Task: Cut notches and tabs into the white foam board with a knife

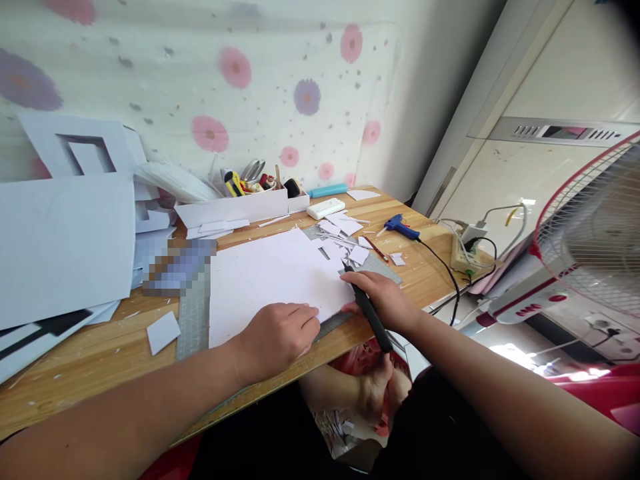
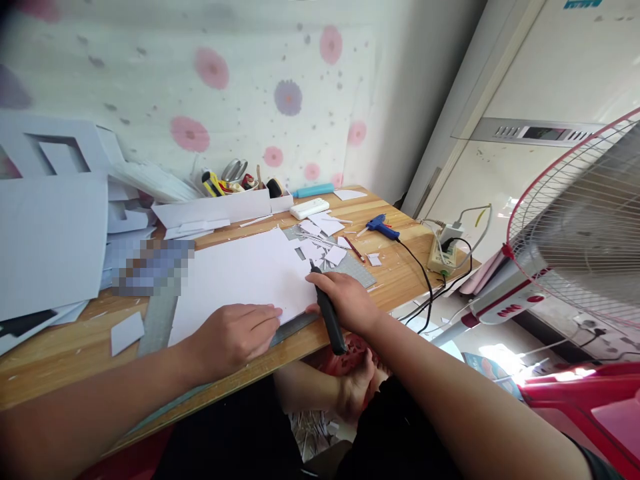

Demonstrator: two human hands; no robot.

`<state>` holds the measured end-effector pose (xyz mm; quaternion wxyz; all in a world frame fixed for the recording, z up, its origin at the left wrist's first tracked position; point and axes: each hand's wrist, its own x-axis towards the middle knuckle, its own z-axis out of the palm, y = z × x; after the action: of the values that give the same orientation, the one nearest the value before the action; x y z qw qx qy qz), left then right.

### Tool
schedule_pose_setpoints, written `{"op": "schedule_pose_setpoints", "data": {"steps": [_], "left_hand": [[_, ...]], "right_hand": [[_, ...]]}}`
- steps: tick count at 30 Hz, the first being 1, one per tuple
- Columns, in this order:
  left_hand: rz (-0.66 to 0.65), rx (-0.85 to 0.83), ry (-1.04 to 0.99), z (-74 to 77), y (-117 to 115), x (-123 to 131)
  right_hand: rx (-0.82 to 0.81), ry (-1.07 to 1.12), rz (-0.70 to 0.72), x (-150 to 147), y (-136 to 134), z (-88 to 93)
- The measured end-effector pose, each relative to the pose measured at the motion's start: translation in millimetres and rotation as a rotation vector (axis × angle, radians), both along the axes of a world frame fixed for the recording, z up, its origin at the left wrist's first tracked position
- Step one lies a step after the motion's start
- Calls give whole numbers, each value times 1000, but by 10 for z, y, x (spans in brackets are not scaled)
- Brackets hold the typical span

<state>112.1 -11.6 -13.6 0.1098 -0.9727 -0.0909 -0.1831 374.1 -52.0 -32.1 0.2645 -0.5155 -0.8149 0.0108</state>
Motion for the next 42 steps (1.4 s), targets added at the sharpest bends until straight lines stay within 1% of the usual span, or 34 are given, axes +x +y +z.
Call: {"op": "schedule_pose_setpoints", "data": {"steps": [2,4,6,8,10,11,12,14,15,17,18,20,22,24,26,29,31,34,36,38,40,42], "left_hand": [[23,-13,0,109,-78,-23],[44,-66,-19,218,-229,-66],[40,-306,-91,280,-443,-106],[83,-634,-150,251,-675,-100],[143,-1069,-215,129,-859,-17],[172,-1316,-293,47,-917,52],[160,-1590,-459,-34,-950,133],[156,-2059,-909,-159,-948,304],[192,-2207,-1143,-191,-924,381],[210,-2218,-1317,-195,-865,497],[225,-2194,-1393,-175,-842,533],[262,-2112,-1512,-123,-828,570],[298,-2025,-1593,-82,-871,577],[322,-1947,-1617,-63,-961,570],[336,-1880,-1605,-59,-1070,548],[348,-1792,-1544,-63,-1202,470],[342,-1731,-1499,-70,-1244,386],[329,-1631,-1438,-94,-1238,244],[326,-1541,-1334,-109,-1206,159],[324,-1468,-1235,-103,-1166,84],[323,-1443,-1200,-62,-1127,8],[326,-1465,-1172,16,-1097,-77]], "right_hand": [[-26,33,9,-9,7,14],[-25,60,26,-29,13,38],[-10,100,36,-62,12,84],[11,146,44,-104,-1,150],[32,180,48,-150,-28,222],[48,191,49,-173,-48,255],[61,200,51,-197,-72,282],[72,224,60,-248,-133,320],[65,236,66,-273,-171,331],[32,262,80,-320,-261,339],[16,276,88,-337,-312,338],[0,322,109,-350,-413,334],[-9,410,116,-327,-497,330],[6,539,72,-269,-539,329],[69,687,-24,-189,-525,330],[194,863,-142,-80,-419,337],[190,978,-173,-63,-336,347],[29,1277,-169,-184,-248,371],[-97,1528,-156,-347,-219,392],[-214,1714,-145,-526,-206,414],[-361,1814,-104,-674,-205,436],[-497,1817,-29,-766,-214,458]]}}
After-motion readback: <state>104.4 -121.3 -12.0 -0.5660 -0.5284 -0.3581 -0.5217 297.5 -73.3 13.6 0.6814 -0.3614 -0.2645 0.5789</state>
